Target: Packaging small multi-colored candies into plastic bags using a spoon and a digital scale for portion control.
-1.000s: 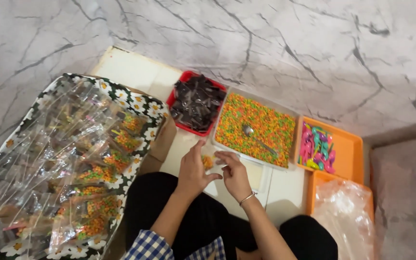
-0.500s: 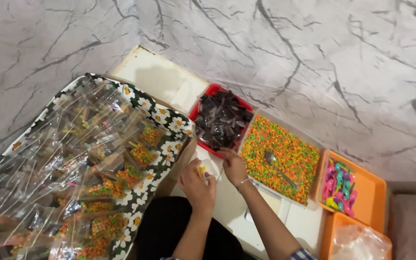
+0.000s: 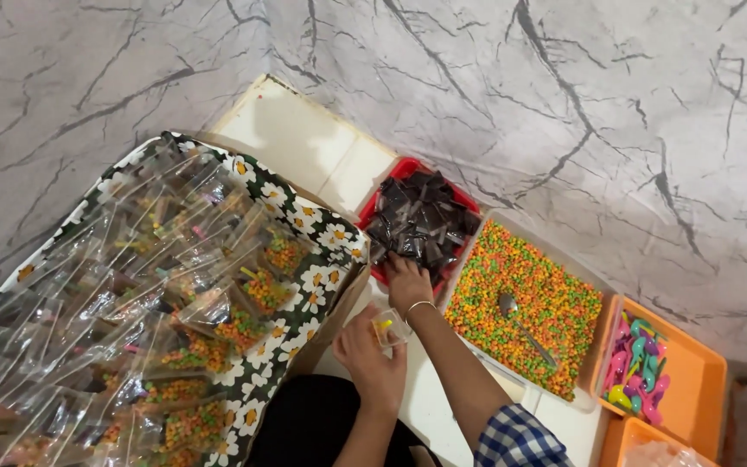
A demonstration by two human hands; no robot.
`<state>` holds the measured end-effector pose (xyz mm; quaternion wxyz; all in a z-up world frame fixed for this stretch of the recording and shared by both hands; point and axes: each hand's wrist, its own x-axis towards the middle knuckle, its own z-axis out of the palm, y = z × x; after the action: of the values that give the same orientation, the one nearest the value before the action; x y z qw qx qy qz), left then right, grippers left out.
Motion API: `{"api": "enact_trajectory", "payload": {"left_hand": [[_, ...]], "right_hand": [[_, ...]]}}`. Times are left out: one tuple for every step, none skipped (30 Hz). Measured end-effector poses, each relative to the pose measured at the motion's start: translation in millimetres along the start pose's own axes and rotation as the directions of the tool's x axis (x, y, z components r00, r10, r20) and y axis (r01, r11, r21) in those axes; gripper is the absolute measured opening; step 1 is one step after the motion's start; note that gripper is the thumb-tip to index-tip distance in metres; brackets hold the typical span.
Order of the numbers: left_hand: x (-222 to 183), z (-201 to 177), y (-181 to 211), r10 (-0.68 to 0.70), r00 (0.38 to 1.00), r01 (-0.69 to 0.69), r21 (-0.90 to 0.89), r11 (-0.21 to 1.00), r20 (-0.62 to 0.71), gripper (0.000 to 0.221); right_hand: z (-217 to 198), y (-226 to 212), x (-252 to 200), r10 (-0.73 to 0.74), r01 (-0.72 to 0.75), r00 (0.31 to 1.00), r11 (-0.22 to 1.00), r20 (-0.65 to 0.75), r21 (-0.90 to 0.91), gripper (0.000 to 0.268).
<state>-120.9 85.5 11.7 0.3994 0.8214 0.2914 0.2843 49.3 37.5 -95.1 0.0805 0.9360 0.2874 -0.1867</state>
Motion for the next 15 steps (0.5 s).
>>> {"api": "enact_trajectory", "payload": {"left_hand": [[1,-1,1,0.001,1.000,-0.001,0.000,1.000,0.000,0.059],[2,-1,3,-0.025,0.999,0.025,-0.001,1.000,0.023,0.057],[2,-2,5,-0.050,0.998,0.050,-0.003,0.999,0.047,0.056],[2,-2,5,-0.049,0.998,0.049,-0.003,0.999,0.048,0.056],[2,-2,5,-0.037,0.999,0.037,0.001,0.999,0.038,0.056],[1,-2,5,-0.026,0.999,0.026,0.006,1.000,0.028,0.057],[1,-1,5,-0.024,0.999,0.024,0.004,1.000,0.028,0.057],[0,-1,5,-0.013,1.000,0.013,0.002,1.000,0.026,0.059],[0,-1,6,-0.001,1.000,0.001,0.001,1.000,0.024,0.060],[-1,-2,6,0.003,1.000,-0.003,-0.001,1.000,0.024,0.060],[-1,-2,6,0.001,1.000,-0.001,0.008,1.000,0.026,0.060],[-1,-2,6,-0.001,1.000,0.000,0.017,1.000,0.027,0.059],[-1,-2,6,0.001,1.000,-0.002,0.016,1.000,0.025,0.059],[-1,-2,6,-0.007,0.999,0.007,0.007,1.000,0.032,0.060],[-2,-2,6,-0.017,0.999,0.017,-0.002,1.000,0.040,0.061]], "right_hand": [[0,1,0,0.000,0.000,1.000,1.000,-0.001,0.001,0.056],[1,3,-1,0.020,-0.018,0.999,0.998,-0.041,0.068,0.055],[1,5,-2,0.045,-0.034,0.996,0.990,-0.080,0.135,0.054],[-3,8,-4,0.046,-0.035,0.996,0.990,-0.081,0.136,0.054],[-8,11,-7,0.088,0.022,0.947,0.942,-0.309,0.334,0.045],[-12,13,-10,0.174,0.123,0.845,0.857,-0.506,0.500,0.038],[-20,16,-12,0.175,0.122,0.843,0.858,-0.508,0.499,0.038],[-29,19,-15,0.325,0.056,0.840,0.746,-0.436,0.663,0.030],[-38,22,-17,0.456,-0.005,0.824,0.600,-0.336,0.800,0.024],[-42,28,-15,0.458,-0.004,0.822,0.599,-0.339,0.800,0.024],[-45,33,-13,0.547,-0.020,0.792,0.469,-0.272,0.883,0.015],[-48,39,-12,0.623,-0.028,0.758,0.327,-0.193,0.945,0.007],[-52,44,-11,0.623,-0.025,0.757,0.327,-0.195,0.945,0.007],[-56,48,-9,0.616,0.042,0.763,0.253,-0.194,0.967,0.011],[-59,54,-9,0.610,0.108,0.768,0.175,-0.194,0.979,0.016]]}}
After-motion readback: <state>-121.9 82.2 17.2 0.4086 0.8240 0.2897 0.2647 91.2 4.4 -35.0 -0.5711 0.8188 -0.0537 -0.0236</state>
